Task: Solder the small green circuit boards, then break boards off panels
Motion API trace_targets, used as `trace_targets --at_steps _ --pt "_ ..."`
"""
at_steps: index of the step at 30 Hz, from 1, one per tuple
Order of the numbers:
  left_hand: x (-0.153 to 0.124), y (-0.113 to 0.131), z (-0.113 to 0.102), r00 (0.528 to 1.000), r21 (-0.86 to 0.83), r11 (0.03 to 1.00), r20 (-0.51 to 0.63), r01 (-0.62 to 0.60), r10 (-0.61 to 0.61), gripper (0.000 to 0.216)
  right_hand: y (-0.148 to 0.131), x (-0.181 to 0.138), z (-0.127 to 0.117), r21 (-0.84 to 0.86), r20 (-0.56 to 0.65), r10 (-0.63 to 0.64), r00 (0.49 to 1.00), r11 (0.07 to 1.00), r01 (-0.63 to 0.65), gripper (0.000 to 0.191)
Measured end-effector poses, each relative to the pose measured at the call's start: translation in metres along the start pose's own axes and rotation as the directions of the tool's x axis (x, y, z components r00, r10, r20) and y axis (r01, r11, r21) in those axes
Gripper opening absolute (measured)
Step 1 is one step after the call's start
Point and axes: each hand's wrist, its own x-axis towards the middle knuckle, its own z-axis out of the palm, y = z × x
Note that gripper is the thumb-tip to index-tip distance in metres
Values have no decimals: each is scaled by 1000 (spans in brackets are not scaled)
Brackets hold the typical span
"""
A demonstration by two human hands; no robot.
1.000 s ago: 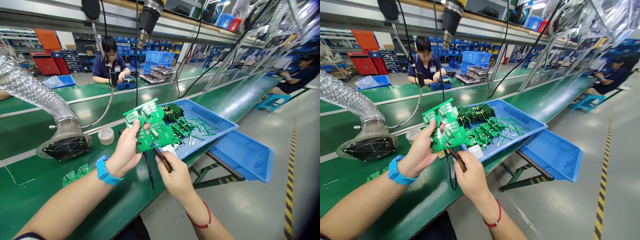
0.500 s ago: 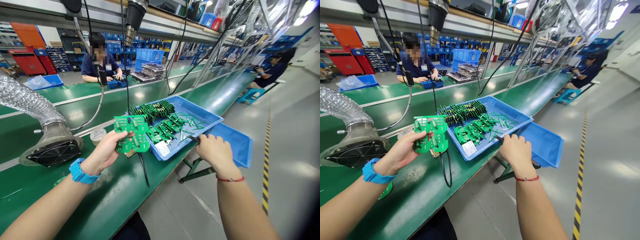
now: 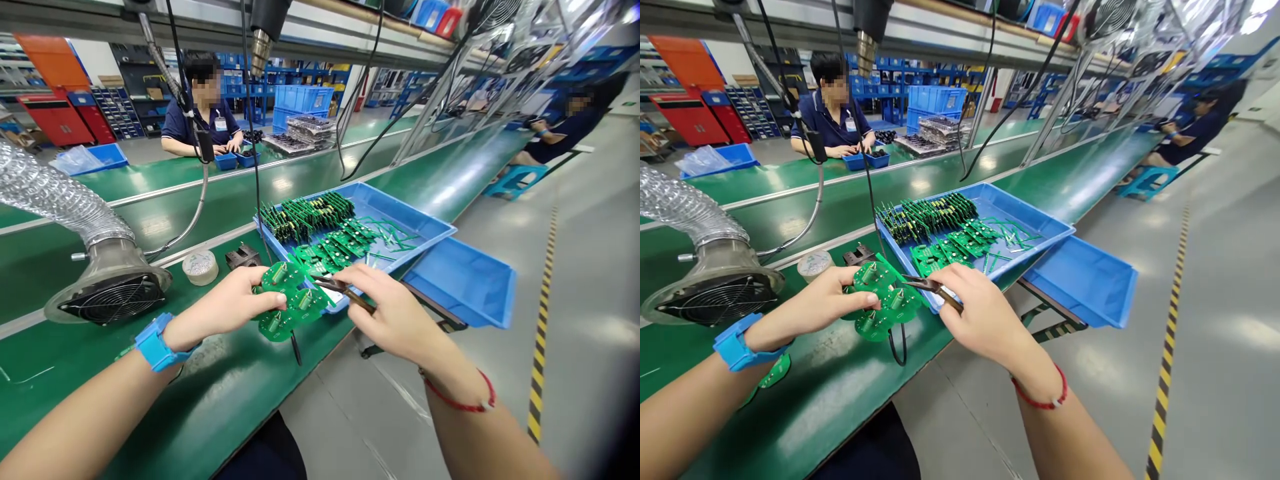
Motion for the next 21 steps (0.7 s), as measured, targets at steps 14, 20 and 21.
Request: trace_targets --at_steps 14,20,21 --pt "-26 -31 -22 997 -421 905 -5 63 -72 28 59 -6 8 -15 86 379 921 925 -379 24" --pt "-82 -59 -41 904 -274 876 -49 396 -424 30 126 -18 -12 -497 -85 561 823 692 -523 10" --pt "-92 -66 -47 883 -204 869 -43 450 -467 32 127 -19 -11 -516 -93 555 827 684 -516 10"
